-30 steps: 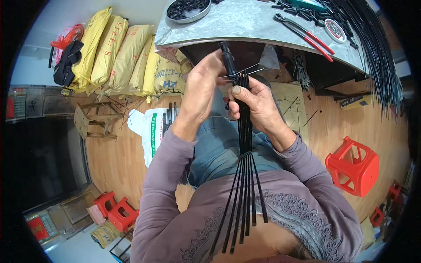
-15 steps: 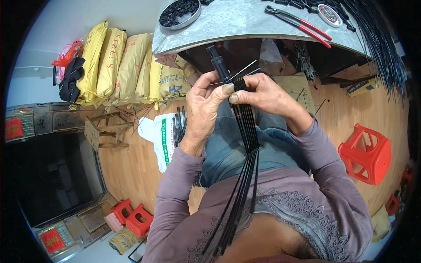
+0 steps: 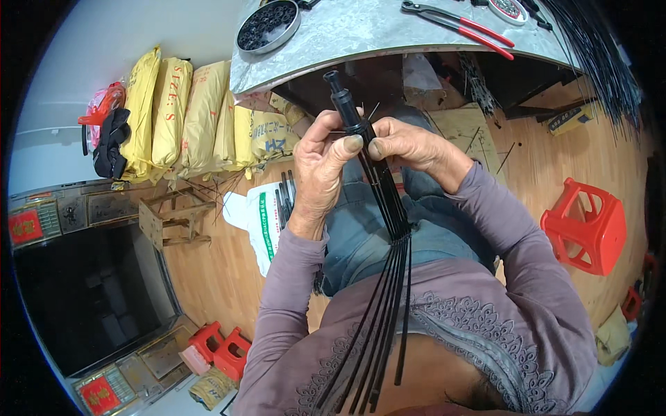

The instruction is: Bundling several long black cables together using zip ties and cutting the excess zip tie with pliers.

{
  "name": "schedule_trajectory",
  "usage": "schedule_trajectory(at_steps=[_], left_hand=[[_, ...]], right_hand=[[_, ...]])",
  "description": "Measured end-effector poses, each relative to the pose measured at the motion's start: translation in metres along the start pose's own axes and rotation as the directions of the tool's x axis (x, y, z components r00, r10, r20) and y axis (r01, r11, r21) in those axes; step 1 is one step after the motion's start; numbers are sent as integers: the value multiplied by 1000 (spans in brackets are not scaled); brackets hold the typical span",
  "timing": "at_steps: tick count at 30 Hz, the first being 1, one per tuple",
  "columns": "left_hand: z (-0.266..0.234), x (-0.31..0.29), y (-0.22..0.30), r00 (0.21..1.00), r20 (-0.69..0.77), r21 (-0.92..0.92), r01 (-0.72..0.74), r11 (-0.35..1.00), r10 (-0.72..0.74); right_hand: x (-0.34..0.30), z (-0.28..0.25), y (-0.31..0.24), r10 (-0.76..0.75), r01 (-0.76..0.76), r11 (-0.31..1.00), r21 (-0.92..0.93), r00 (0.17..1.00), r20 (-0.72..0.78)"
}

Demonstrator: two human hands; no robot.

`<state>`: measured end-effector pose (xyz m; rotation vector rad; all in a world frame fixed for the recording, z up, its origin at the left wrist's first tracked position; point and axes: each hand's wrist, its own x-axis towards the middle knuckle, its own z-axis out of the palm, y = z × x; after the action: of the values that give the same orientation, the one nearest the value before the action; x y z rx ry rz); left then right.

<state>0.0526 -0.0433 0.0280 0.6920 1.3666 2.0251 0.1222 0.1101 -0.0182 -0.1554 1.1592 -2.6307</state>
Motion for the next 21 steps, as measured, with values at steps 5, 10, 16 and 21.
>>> schedule_trajectory(at_steps=[5,10,16,21], left_hand=[[-12,0,-14,997,-33,-219,65,973,-74],[-18,1,-21,998,7,-312,67,948,-69],[-3,-5,-9,1000,11,-213,21,977,-19],[-8,-1,-6,1000,18,-63,-16,998,18]], right_hand=[[-4,8,5,3,-39,991,-127,961,-276],[-9,18,-4,11,-42,993,-107,962,-272],[-10,12,6,13,-19,999,-27,978,-207],[-8,29,9,-79,91,995,46,973,-218]])
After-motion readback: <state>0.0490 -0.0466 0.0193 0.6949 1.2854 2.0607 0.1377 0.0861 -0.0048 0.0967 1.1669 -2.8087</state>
